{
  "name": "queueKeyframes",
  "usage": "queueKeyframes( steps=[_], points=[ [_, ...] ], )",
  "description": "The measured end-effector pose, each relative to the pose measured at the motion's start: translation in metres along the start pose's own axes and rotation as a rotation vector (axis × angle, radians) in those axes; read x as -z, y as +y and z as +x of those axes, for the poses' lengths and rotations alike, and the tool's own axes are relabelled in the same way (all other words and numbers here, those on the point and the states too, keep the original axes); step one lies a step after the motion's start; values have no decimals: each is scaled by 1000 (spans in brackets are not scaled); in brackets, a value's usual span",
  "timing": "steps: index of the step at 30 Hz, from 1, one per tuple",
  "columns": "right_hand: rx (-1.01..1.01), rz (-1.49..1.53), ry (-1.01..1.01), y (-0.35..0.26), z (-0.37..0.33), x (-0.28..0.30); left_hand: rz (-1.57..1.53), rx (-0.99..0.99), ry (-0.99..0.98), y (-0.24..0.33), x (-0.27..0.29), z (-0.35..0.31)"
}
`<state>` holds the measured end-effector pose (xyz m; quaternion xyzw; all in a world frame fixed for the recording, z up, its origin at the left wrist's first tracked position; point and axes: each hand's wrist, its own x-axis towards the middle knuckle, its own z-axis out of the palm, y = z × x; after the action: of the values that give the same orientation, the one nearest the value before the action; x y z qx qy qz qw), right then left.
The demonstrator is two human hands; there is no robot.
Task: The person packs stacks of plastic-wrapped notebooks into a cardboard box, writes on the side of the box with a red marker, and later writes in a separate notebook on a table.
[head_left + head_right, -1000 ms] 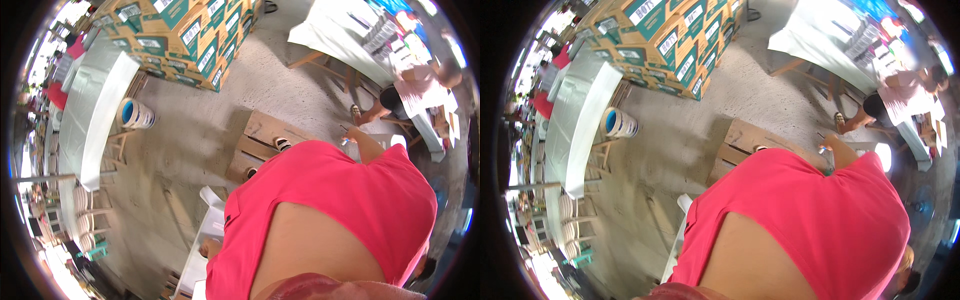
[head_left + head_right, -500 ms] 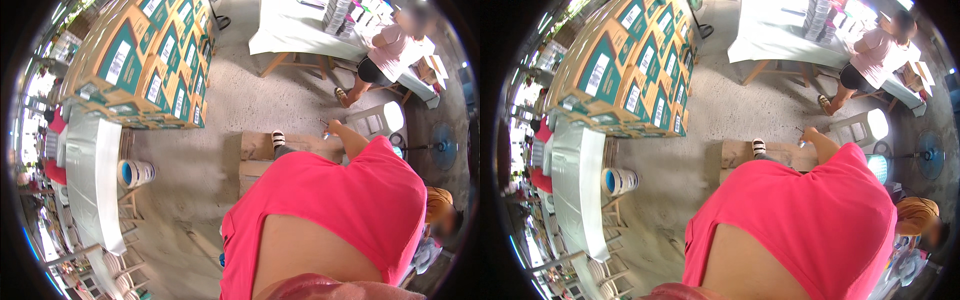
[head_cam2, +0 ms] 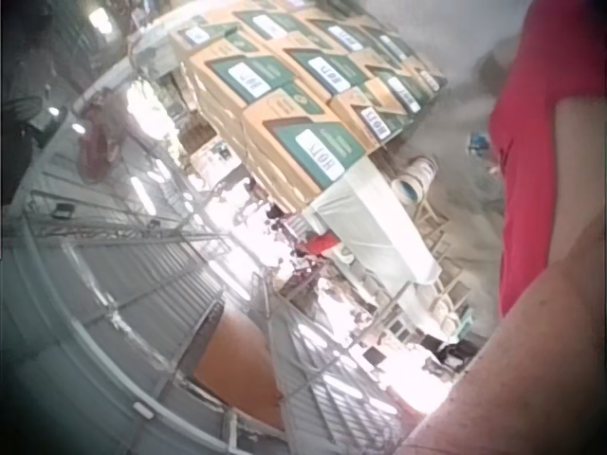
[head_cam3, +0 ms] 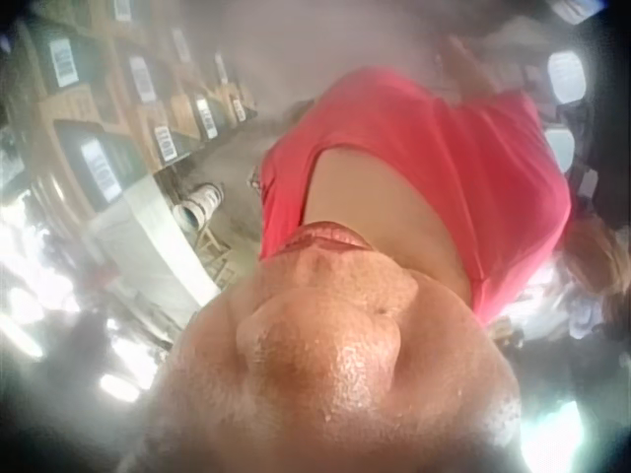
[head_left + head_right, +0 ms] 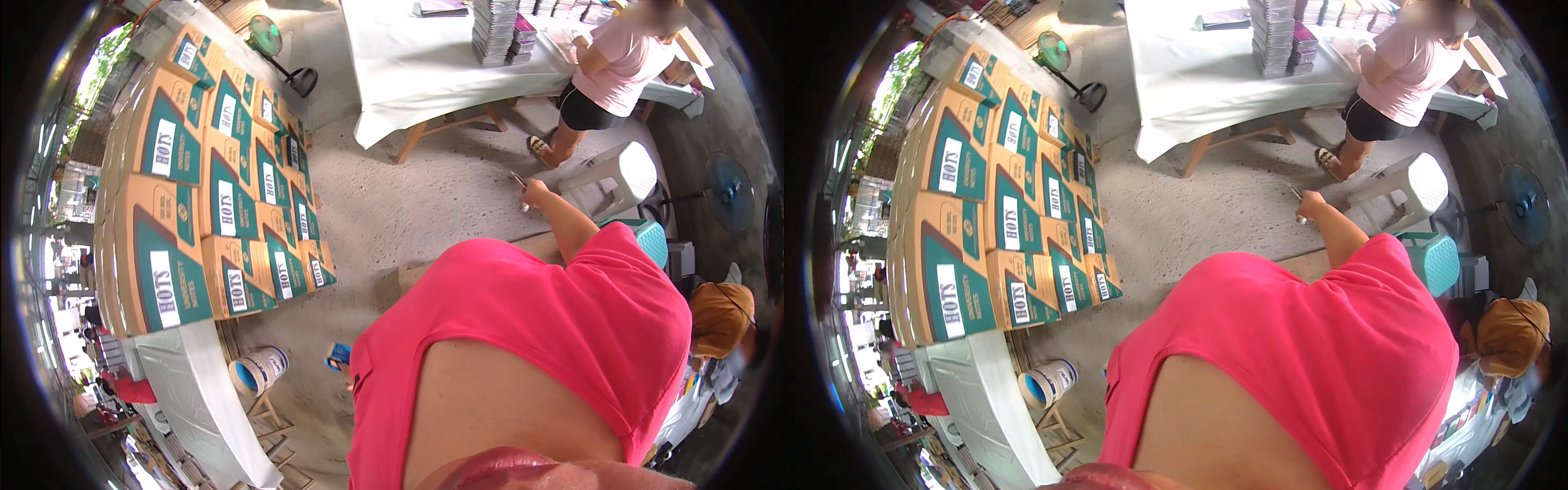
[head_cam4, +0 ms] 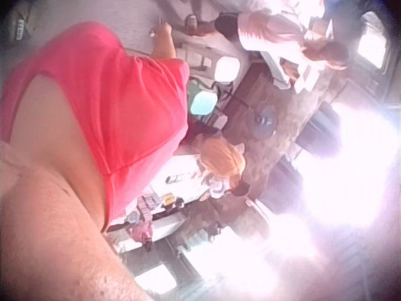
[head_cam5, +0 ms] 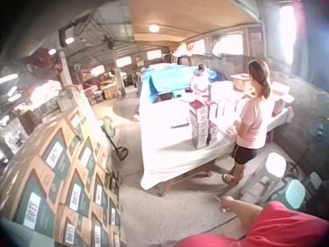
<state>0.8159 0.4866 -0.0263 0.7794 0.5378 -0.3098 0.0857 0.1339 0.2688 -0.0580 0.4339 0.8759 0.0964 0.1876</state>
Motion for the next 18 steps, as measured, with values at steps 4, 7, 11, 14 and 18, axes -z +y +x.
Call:
queueKeyframes(
  steps=[4,7,11,14,18],
  points=[
    [-11,209,161,-41,36,31,-14,-236,54,78,-9,75],
    [46,292,329,-71,57,45,-54,-509,107,144,-23,143],
    [-5,491,423,-111,89,69,-117,-704,-32,249,-16,229],
    [-134,643,640,-114,137,84,-190,-790,-133,347,-1,280],
    [-179,913,873,-162,203,96,-170,-1188,55,392,-47,409]
  ],
)
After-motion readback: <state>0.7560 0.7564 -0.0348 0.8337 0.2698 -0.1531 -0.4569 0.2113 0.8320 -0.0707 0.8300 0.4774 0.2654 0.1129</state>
